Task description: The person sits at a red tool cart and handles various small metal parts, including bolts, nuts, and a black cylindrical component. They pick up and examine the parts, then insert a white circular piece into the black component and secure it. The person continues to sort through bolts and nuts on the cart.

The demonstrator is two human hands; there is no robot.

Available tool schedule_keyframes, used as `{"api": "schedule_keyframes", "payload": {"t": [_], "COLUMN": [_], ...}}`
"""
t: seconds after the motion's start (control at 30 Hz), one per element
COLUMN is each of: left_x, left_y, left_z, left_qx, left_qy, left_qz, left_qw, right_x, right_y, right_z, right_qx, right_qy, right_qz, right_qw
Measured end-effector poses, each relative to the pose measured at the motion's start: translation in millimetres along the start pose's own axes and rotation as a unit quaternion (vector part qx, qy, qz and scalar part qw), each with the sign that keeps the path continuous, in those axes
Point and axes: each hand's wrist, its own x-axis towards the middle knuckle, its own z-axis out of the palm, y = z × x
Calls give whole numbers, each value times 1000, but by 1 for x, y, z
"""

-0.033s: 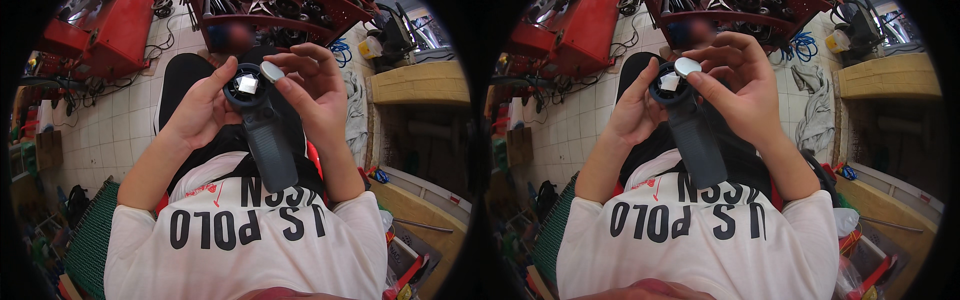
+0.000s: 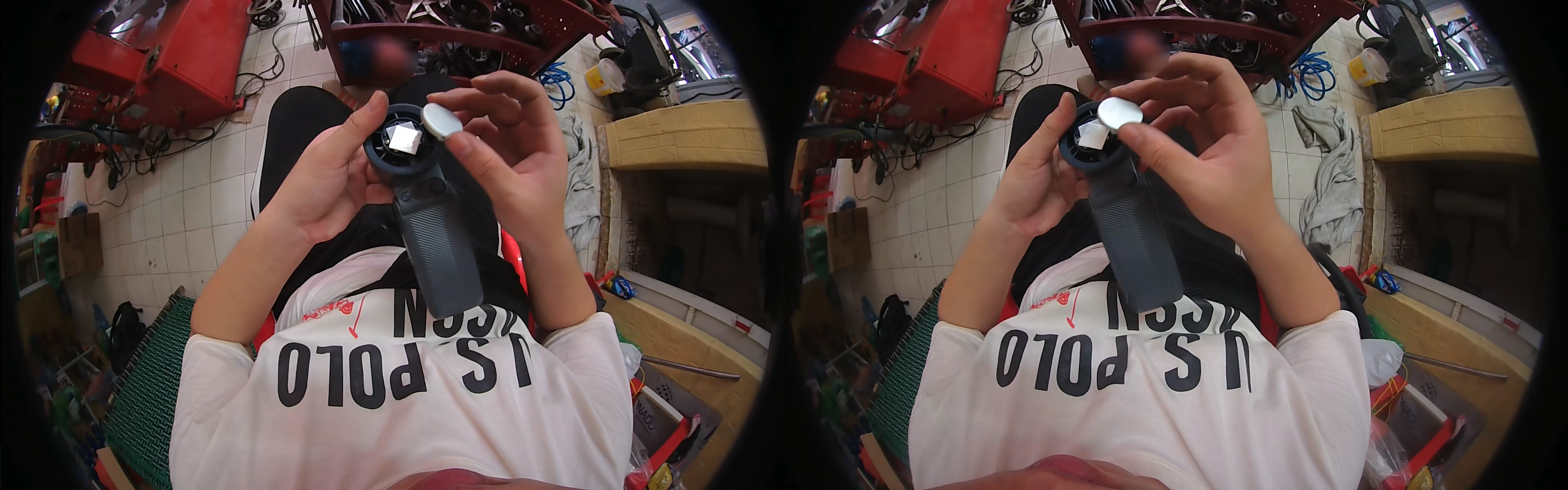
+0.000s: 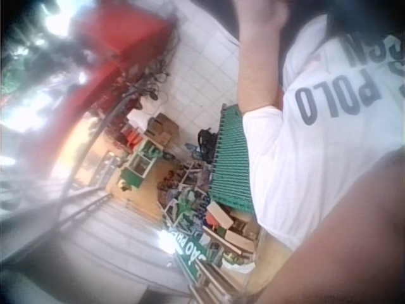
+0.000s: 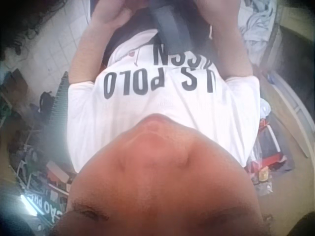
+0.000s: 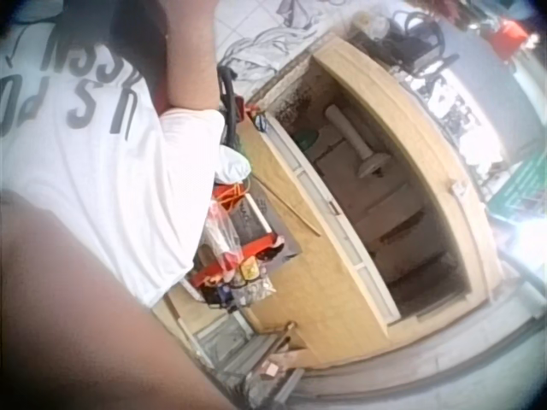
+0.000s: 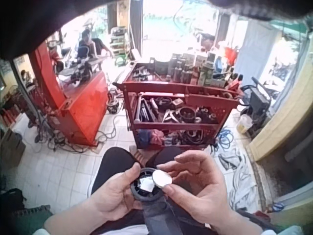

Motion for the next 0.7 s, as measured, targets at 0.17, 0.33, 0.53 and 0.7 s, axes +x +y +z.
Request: {"api": "schedule_keyframes", "payload": {"t": [0.17,0.33,0.53,0.7], "left_x": [-3,-10,-13,-15], "left_y": [2,4,1,2], "left_z": [-4,1,-8,-4], "left_qx": [27,68,77,89], "left_qy": [-18,-2,-26,-12], "left_qz": [-7,-10,-23,-26], "left_qw": [999,998,996,996], "right_x": [-3,-5,-8,-11], "right_y": [1,3,5,7], "right_z": [-4,-4,-3,0], "right_qx": [-136,-176,-190,-159], "right_qy": [-54,-90,-95,-66], "right_qz": [-89,-110,-118,-117], "right_qw": [985,974,970,978]}}
